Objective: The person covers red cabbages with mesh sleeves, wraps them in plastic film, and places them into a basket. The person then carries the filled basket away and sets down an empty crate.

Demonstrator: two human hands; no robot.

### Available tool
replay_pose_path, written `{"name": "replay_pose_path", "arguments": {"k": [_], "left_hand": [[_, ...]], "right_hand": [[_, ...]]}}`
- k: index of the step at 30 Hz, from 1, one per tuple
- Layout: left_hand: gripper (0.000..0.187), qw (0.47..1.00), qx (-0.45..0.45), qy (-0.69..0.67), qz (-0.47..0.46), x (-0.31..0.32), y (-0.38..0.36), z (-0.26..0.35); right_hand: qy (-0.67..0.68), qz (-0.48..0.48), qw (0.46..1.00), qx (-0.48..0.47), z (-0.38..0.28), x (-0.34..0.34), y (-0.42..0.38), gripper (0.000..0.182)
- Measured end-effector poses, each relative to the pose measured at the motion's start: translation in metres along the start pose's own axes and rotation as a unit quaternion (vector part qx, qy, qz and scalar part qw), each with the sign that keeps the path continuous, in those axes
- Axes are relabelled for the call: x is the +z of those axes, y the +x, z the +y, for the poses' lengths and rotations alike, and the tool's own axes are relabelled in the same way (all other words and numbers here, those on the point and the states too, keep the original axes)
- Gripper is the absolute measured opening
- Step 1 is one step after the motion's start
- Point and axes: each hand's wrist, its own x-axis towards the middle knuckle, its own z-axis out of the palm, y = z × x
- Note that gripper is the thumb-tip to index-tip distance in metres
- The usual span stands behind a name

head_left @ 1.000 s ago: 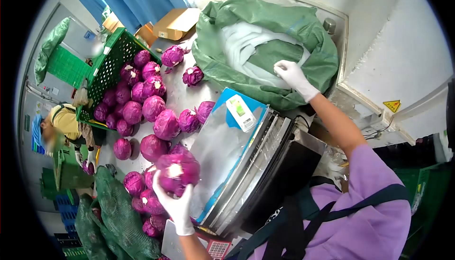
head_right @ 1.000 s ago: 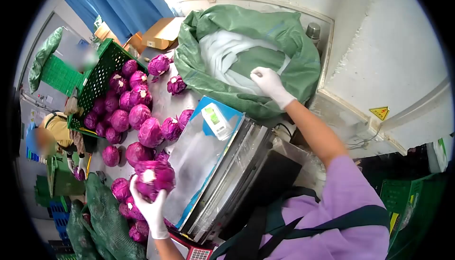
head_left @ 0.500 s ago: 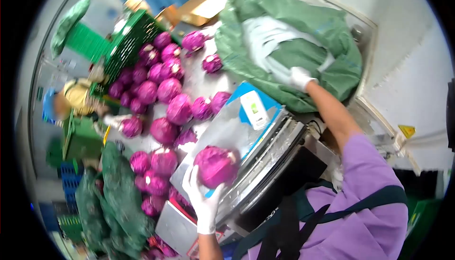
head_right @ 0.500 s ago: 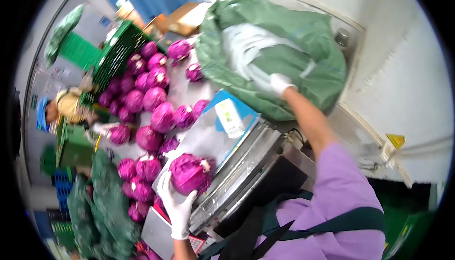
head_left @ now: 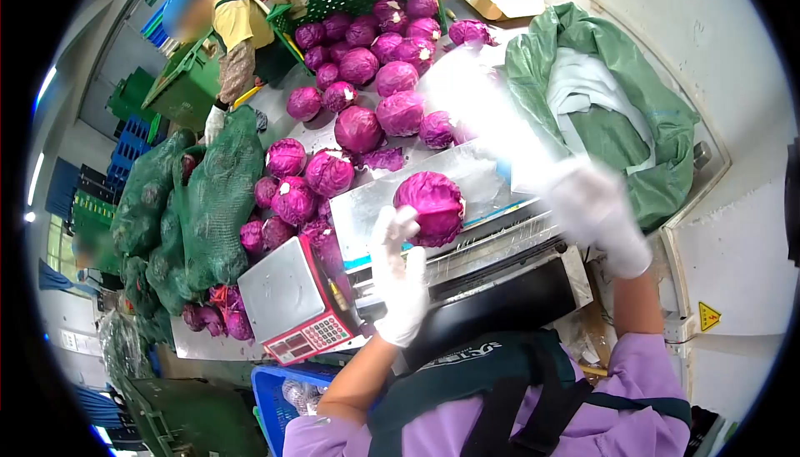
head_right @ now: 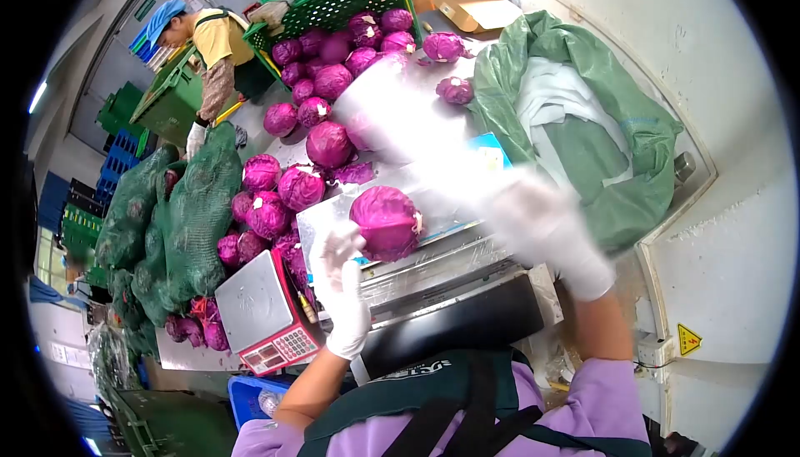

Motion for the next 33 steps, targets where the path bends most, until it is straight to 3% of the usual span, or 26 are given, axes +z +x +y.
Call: {"name": "replay_pose_path", "arguments": {"k": [1, 3, 4, 7, 10, 11, 13, 14, 15, 17, 19, 22, 24, 25, 26, 27, 29, 31, 33], "left_hand": [[0.059, 0.996, 0.084, 0.008, 0.027, 0.003, 0.004, 0.002], [0.059, 0.992, 0.095, 0.0, 0.087, 0.012, 0.01, 0.022], [0.059, 0.989, 0.045, 0.112, 0.084, 0.001, 0.01, 0.017], [0.062, 0.994, -0.04, -0.063, 0.081, -0.001, 0.014, 0.019], [0.06, 0.979, -0.068, -0.19, 0.03, -0.006, 0.007, 0.035], [0.056, 0.973, -0.075, -0.219, 0.002, -0.01, 0.004, 0.037], [0.05, 0.98, -0.08, -0.141, -0.112, -0.027, -0.007, 0.039], [0.058, 0.985, -0.103, -0.083, -0.106, -0.021, -0.016, 0.047], [0.06, 0.962, -0.158, -0.205, -0.088, -0.013, -0.024, 0.038], [0.06, 0.955, -0.18, -0.222, -0.078, 0.0, -0.035, 0.037], [0.057, 0.968, -0.146, -0.197, -0.052, 0.014, -0.051, 0.015], [0.055, 0.964, -0.164, -0.206, -0.03, 0.015, -0.056, 0.011], [0.051, 0.884, -0.276, -0.376, -0.038, 0.009, -0.052, 0.009], [0.051, 0.883, -0.276, -0.378, -0.038, 0.006, -0.054, 0.006], [0.049, 0.948, -0.21, -0.22, -0.09, 0.003, -0.057, 0.003], [0.047, 0.98, -0.135, -0.055, -0.139, 0.001, -0.055, 0.005], [0.044, 0.982, -0.129, -0.03, -0.135, 0.005, -0.055, 0.019], [0.043, 0.989, -0.084, 0.013, -0.119, 0.01, -0.054, 0.028], [0.042, 0.987, -0.111, -0.043, -0.112, 0.012, -0.057, 0.019]], "right_hand": [[-0.078, -0.042, 0.989, -0.114, -0.016, 0.03, -0.007, 0.012], [-0.092, -0.01, 0.992, -0.088, -0.017, 0.077, -0.024, 0.009], [-0.092, -0.068, 0.983, -0.146, -0.023, 0.088, -0.027, 0.008], [-0.017, -0.231, 0.936, -0.266, -0.035, 0.118, -0.035, 0.013], [0.025, -0.311, 0.917, -0.248, -0.05, 0.129, -0.041, 0.019], [0.078, -0.302, 0.927, -0.209, -0.046, 0.133, -0.043, 0.018], [0.252, -0.219, 0.942, -0.027, -0.028, 0.144, -0.045, 0.019], [0.342, -0.137, 0.929, 0.042, -0.025, 0.153, -0.044, 0.028], [0.38, -0.116, 0.913, 0.094, -0.026, 0.156, -0.042, 0.038], [0.305, -0.044, 0.95, 0.053, -0.01, 0.169, -0.043, 0.044], [0.281, -0.013, 0.958, 0.054, 0.002, 0.177, -0.044, 0.035], [0.22, 0.016, 0.963, 0.152, 0.005, 0.178, -0.052, 0.015], [0.236, 0.02, 0.963, 0.129, 0.003, 0.18, -0.058, 0.015], [0.256, 0.024, 0.961, 0.106, 0.002, 0.18, -0.061, 0.016], [0.278, 0.042, 0.957, 0.074, -0.001, 0.18, -0.063, 0.018], [0.277, 0.044, 0.957, 0.072, 0.001, 0.18, -0.063, 0.018], [0.214, 0.08, 0.972, 0.052, 0.01, 0.18, -0.064, 0.022], [0.161, 0.094, 0.982, 0.033, 0.014, 0.177, -0.064, 0.013], [-0.037, 0.124, 0.986, -0.107, 0.01, 0.164, -0.06, 0.01]]}}
